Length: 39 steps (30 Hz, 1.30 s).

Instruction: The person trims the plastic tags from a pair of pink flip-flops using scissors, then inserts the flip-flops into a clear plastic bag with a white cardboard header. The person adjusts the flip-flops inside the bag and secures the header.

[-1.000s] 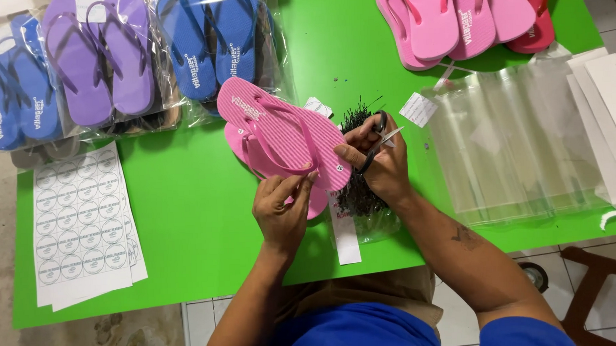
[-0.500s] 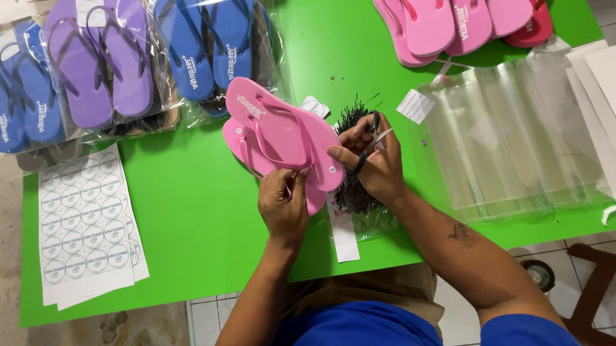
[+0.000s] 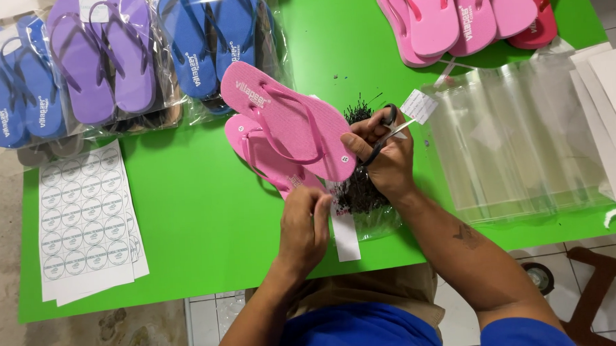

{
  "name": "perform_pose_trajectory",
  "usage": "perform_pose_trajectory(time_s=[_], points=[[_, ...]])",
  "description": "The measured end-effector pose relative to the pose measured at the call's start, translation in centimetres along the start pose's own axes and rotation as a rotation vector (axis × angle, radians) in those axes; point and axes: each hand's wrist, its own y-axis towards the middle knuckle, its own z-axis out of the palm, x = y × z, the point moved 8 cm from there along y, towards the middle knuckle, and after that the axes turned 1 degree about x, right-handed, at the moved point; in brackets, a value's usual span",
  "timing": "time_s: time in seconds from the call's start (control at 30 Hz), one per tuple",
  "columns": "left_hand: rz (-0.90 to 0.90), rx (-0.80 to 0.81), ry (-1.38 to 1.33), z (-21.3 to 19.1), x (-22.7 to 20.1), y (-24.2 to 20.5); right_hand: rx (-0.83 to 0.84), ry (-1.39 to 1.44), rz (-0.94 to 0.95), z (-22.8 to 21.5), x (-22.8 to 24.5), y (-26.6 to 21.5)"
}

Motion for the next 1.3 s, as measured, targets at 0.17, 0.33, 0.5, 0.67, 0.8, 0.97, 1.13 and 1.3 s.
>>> perform_pose_trajectory(time_s=[0.17, 0.33, 0.5, 0.67, 0.8, 0.97, 1.13, 1.3], points=[[0.113, -0.045, 0.023, -3.5, -1.4, -1.4, 0.051, 0.011, 0.006, -0.7, -0.1, 0.3], [0.171, -0.228, 0.159, -8.7, -1.6, -0.2, 0.119, 0.047, 0.028, -0.5, -0.8, 0.3], [0.174, -0.212, 0.490, -11.6, -2.0, 2.1, 0.484, 0.005, 0.181, 1.9, -2.3, -1.2], [-0.227, 0.392, 0.317, -11.1, -0.2, 1.8, 0.663, 0.139, 0.409, 5.7, -1.7, -3.9], [-0.499, 0.443, 0.151, -11.6, 3.5, -1.8, 0.703, 0.106, 0.462, 5.6, -2.9, -4.2], [-0.744, -0.095, -0.010, -16.4, 10.0, -6.1, 0.615, 0.130, 0.368, 2.3, -5.1, -2.3], [-0.714, -0.384, 0.049, -19.6, 14.0, -6.6, 0.542, 0.157, 0.258, 0.5, -5.6, -0.8], [-0.764, -0.463, 0.078, -19.1, 15.4, -5.7, 0.527, 0.173, 0.203, -0.2, -5.6, -0.8]])
